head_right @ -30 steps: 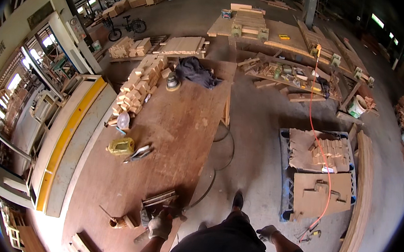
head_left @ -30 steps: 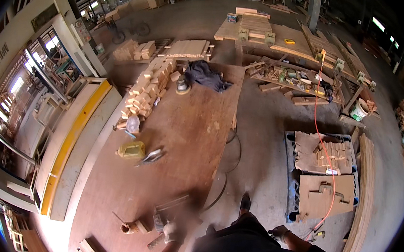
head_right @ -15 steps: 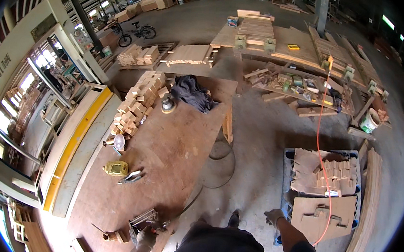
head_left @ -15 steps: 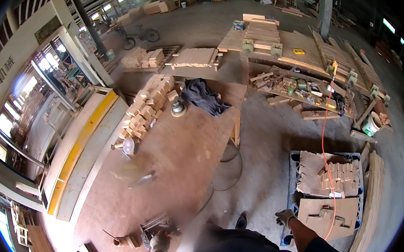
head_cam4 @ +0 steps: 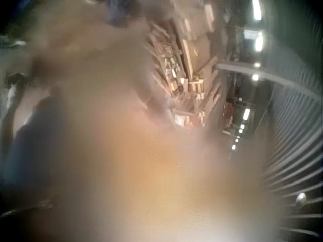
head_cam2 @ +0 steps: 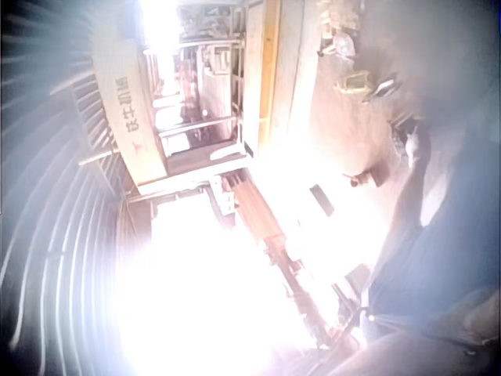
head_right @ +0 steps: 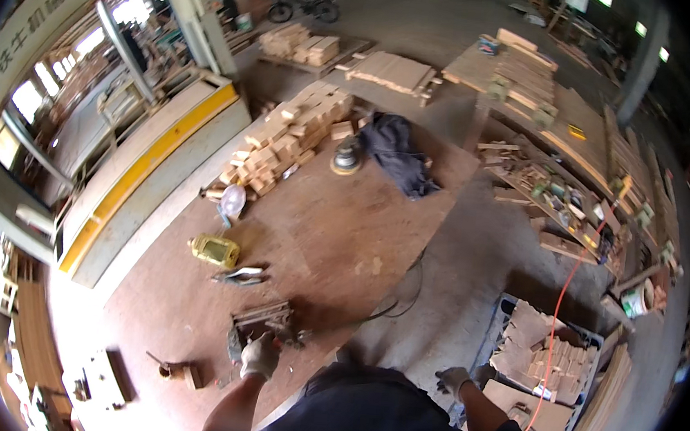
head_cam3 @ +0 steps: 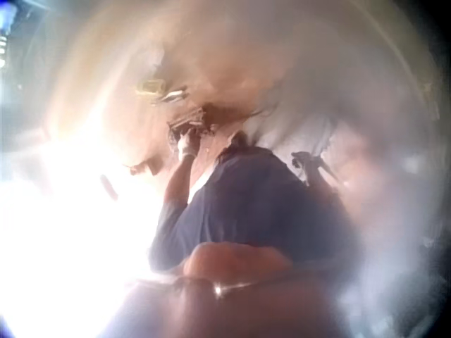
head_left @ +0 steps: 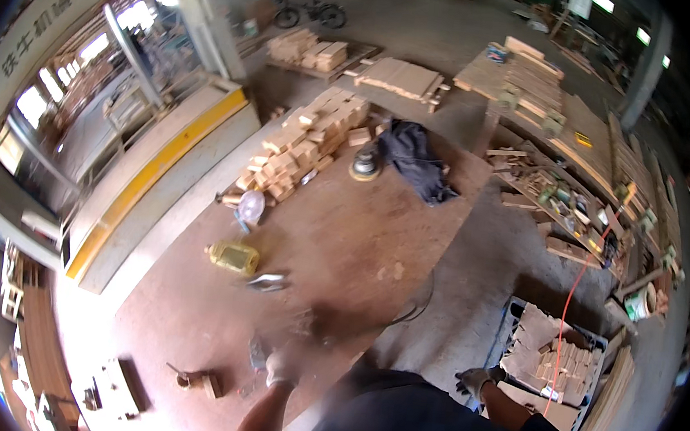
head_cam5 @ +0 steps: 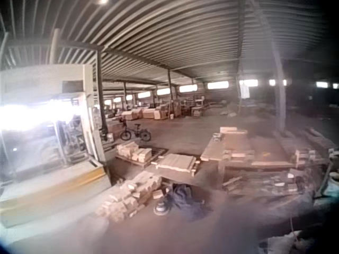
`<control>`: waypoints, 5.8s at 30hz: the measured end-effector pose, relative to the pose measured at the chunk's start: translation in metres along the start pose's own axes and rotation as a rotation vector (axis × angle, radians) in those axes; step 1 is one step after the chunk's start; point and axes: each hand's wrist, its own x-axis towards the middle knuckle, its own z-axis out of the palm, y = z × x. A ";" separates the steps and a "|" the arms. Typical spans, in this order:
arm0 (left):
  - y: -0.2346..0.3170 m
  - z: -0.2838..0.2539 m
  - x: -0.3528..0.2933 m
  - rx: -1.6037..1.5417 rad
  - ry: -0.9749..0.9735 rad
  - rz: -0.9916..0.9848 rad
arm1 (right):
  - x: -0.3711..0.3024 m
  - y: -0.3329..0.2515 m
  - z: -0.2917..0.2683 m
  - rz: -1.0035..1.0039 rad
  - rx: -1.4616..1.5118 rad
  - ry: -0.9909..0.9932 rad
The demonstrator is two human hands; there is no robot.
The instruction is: The person assembles wooden components on a workbench, using a hammer to secure pieces and a chisel to adjust joints. They move between workstations to retrieve materials and tools, eventually stacking finished wooden blocks on a pallet.
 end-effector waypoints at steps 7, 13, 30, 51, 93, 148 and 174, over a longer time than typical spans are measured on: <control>0.027 -0.031 0.013 -0.210 0.054 -0.089 | 0.058 -0.146 -0.047 -0.296 0.177 -0.017; 0.033 -0.024 -0.001 -0.238 0.110 -0.233 | 0.098 -0.328 -0.045 -0.752 -0.307 0.408; 0.169 0.001 -0.053 -0.671 0.405 -0.798 | 0.044 -0.585 0.198 -1.309 -0.681 -0.267; 0.143 0.006 -0.010 -1.131 0.437 -0.912 | -0.006 -0.701 0.550 -1.516 -1.225 -0.067; 0.150 -0.057 0.014 -1.232 0.391 -1.013 | 0.072 -0.716 0.604 -1.611 -1.473 0.246; 0.212 -0.037 0.122 -0.634 0.067 0.188 | -0.049 -0.415 0.006 -1.105 -0.585 -0.241; 0.319 0.004 0.185 -0.959 -1.179 -0.095 | -0.058 -0.327 -0.033 -0.524 -0.464 -0.044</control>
